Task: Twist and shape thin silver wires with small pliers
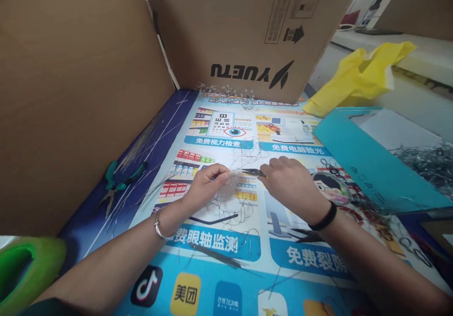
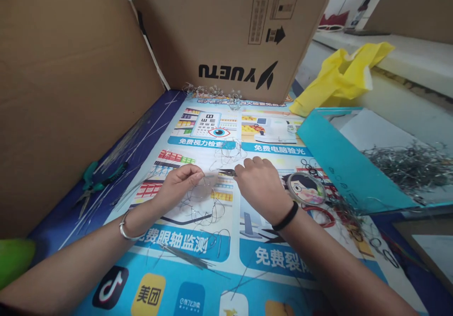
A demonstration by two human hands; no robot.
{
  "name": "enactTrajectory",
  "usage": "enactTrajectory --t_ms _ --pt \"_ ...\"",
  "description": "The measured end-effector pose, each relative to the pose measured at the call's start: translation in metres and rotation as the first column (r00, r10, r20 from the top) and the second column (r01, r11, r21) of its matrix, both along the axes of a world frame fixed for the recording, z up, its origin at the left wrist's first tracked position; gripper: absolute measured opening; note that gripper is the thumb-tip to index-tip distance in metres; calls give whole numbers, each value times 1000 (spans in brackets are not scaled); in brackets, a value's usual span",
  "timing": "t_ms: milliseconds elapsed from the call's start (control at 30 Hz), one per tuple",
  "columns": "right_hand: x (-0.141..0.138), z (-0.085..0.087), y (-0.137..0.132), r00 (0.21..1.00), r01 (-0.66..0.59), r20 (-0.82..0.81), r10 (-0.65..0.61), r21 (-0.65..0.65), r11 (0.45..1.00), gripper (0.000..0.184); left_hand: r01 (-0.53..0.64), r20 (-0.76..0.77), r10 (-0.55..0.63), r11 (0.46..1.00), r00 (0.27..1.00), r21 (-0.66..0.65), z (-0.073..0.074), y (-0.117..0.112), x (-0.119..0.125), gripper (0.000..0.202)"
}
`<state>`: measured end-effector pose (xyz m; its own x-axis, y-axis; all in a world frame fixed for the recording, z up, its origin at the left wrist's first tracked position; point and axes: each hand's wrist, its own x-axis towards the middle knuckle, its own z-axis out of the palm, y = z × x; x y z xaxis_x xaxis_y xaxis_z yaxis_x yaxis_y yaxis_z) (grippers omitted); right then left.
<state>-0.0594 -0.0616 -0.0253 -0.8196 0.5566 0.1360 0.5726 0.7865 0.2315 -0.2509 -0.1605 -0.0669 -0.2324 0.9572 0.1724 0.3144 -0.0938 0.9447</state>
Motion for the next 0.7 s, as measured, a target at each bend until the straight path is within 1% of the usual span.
enactTrajectory --t_ms 133,267,500,633,700 --pt "-13 -2 4 997 -73 17 73 42 996 19 -12 5 12 1000 1000 10 0 0 0 17" --pt "-22 -3 8 993 -114 47 112 42 993 17 -17 2 17 1000 1000 15 0 0 0 17" --pt "-23 -10 9 994 -87 60 87 -9 996 16 -12 2 12 1000 1000 18 -1 0 -1 15" --pt "-17 -9 9 995 -97 -8 97 -31 995 17 -23 42 23 1000 999 13 -2 1 0 16" --pt "-12 -6 10 996 -64 -62 59 -75 995 21 -22 72 22 1000 997 8 -4 1 0 15"
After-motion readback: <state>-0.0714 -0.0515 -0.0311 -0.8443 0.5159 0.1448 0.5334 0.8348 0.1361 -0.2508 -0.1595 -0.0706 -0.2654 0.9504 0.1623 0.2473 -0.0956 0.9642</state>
